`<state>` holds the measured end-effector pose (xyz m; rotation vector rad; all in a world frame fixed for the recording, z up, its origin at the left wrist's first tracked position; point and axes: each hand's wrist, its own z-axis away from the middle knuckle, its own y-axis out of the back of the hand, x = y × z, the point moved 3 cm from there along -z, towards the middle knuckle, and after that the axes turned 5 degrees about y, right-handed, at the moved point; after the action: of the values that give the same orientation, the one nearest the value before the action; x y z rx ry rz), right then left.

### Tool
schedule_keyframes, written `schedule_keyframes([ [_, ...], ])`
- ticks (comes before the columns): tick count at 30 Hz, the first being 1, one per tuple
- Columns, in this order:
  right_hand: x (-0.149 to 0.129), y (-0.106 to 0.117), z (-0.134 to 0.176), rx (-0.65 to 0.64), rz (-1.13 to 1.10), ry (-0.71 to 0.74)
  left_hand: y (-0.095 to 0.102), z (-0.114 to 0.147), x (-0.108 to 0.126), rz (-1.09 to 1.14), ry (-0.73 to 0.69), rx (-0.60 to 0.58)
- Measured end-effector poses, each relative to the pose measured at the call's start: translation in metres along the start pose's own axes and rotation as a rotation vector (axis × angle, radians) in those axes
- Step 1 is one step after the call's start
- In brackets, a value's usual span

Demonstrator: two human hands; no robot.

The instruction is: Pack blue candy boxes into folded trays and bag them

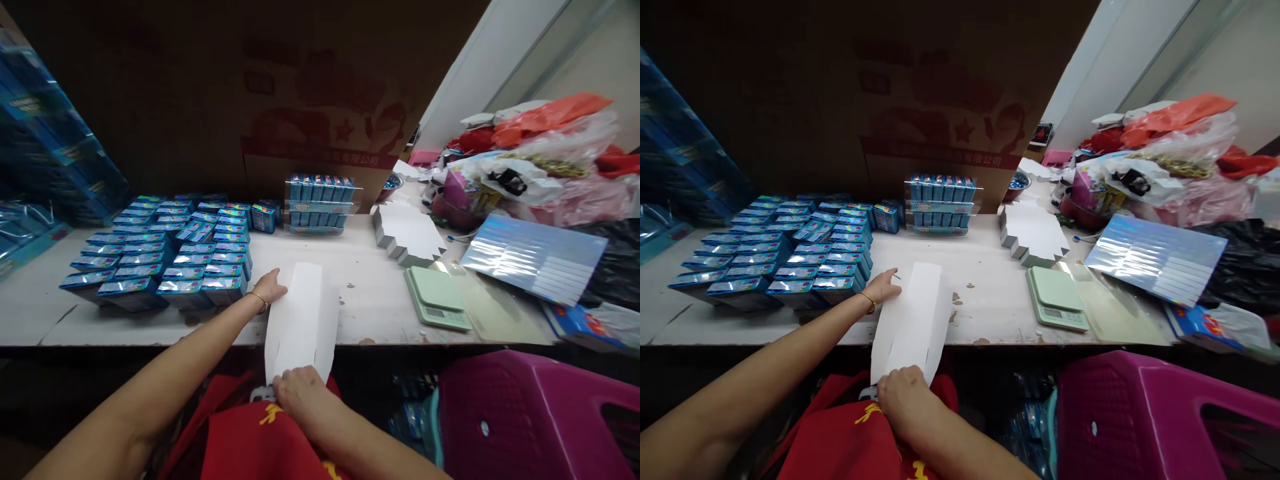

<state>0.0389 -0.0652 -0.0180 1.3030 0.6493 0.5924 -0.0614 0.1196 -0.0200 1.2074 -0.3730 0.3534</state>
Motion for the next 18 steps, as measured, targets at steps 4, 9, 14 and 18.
schedule_keyframes([
  [4, 0.051, 0.046, -0.016, 0.141, -0.004, -0.136, -0.005, 0.004, -0.010, 0.059, -0.036, -0.068],
  [9, 0.110, 0.050, -0.055, 0.130, 0.049, -0.251, -0.009, 0.027, -0.017, 0.045, -0.119, -0.043],
  [14, 0.108, 0.025, -0.066, 0.087, -0.024, -0.191, -0.004, 0.030, -0.008, -0.024, -0.203, -0.082],
  [18, 0.132, 0.026, -0.049, 0.226, -0.185, -0.528, -0.002, 0.016, -0.005, -0.070, -0.156, -0.120],
])
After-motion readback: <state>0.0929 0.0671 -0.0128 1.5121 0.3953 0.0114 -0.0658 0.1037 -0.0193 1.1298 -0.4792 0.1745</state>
